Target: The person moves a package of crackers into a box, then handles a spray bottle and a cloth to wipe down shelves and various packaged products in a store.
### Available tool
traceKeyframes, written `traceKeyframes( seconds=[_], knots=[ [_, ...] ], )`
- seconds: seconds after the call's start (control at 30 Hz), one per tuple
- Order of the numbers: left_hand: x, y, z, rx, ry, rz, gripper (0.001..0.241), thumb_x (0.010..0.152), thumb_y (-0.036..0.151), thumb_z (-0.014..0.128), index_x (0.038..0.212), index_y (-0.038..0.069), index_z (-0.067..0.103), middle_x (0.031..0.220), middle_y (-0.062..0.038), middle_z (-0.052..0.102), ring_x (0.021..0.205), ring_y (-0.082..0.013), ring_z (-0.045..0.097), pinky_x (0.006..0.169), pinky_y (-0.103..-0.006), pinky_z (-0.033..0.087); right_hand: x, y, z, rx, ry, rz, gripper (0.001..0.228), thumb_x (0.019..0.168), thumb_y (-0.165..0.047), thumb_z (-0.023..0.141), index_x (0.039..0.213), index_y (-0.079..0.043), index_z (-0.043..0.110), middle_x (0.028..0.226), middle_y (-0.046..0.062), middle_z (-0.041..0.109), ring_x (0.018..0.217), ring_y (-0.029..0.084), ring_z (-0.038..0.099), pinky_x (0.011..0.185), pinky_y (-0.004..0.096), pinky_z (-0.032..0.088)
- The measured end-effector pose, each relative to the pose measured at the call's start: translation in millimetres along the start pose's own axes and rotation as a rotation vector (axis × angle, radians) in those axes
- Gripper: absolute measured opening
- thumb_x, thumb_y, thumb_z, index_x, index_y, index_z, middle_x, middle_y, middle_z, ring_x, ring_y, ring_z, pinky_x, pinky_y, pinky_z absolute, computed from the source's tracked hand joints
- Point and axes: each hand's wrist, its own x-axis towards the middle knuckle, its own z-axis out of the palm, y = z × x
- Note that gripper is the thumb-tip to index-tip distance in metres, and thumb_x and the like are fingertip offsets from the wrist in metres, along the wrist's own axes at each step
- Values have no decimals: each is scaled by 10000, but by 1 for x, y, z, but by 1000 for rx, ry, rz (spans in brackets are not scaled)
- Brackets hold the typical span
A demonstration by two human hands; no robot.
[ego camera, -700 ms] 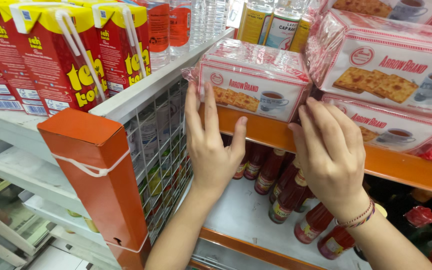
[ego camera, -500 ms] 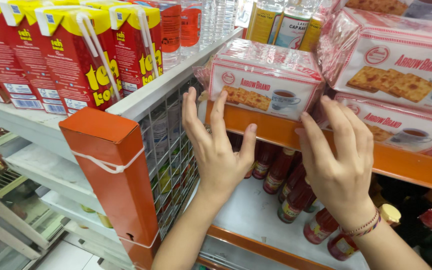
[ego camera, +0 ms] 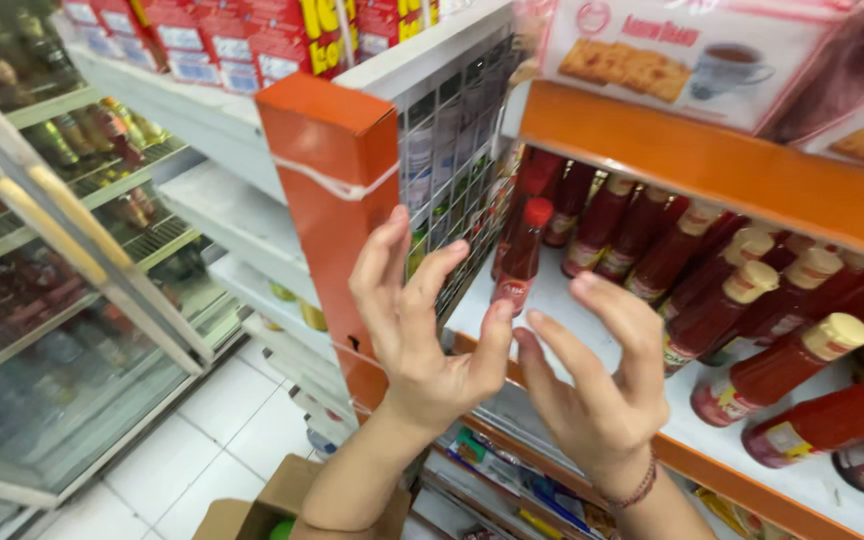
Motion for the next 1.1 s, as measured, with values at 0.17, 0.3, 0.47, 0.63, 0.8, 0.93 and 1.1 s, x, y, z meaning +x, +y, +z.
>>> traceKeyframes(
  seconds=[0.17,0.3,0.47,0.63,0.8,0.93,1.1],
  knots=[
    [-41,11,-66,265,2,-83,454,919,108,759,1321,3,577,1502,-218,360,1426,-402,470,1207,-471,449,-31,-37,34,327,-15,-43,330,778,12,875,1064,-50,723,1218,143,616,1129,339,655,948,452,551],
    [-81,16,-116,481,10,-165,446,923,80,763,1322,13,577,1489,-212,385,1385,-376,494,1179,-453,466,-59,-69,71,614,-52,-2,304,799,31,838,1070,-51,725,1219,127,621,1125,312,671,945,426,566],
    [-136,33,-175,708,53,-320,500,912,79,783,1355,28,556,1490,-207,399,1356,-368,502,1152,-443,468,-108,-116,111,873,-246,149,271,807,37,800,1061,-37,741,1224,143,632,1080,298,673,891,354,565],
    [-198,48,-219,886,83,-485,510,893,75,773,1346,21,545,1457,-228,425,1339,-383,529,1141,-460,483,-169,-163,144,1103,-372,243,254,850,56,771,1090,-14,726,1245,130,614,1084,241,687,976,346,585],
    [-295,39,-254,979,110,-733,510,907,65,756,1368,14,546,1422,-237,463,1301,-415,545,1087,-454,489,-270,-179,180,1109,-571,318,242,887,66,743,1117,-3,715,1246,144,621,1073,246,706,966,344,569],
    [-397,14,-280,992,117,-809,539,920,78,745,1397,18,501,1393,-232,490,1270,-411,554,1087,-460,488,-371,-183,216,1036,-681,347,232,898,55,739,1122,-1,710,1204,131,643,1046,270,679,899,329,572],
    [-535,-23,-305,1076,51,-1018,546,902,129,732,1397,49,515,1357,-240,523,1264,-440,552,1062,-486,482,-504,-190,253,1002,-900,467,249,889,39,732,1129,-24,715,1164,112,653,941,197,709,820,315,574]
  ],
)
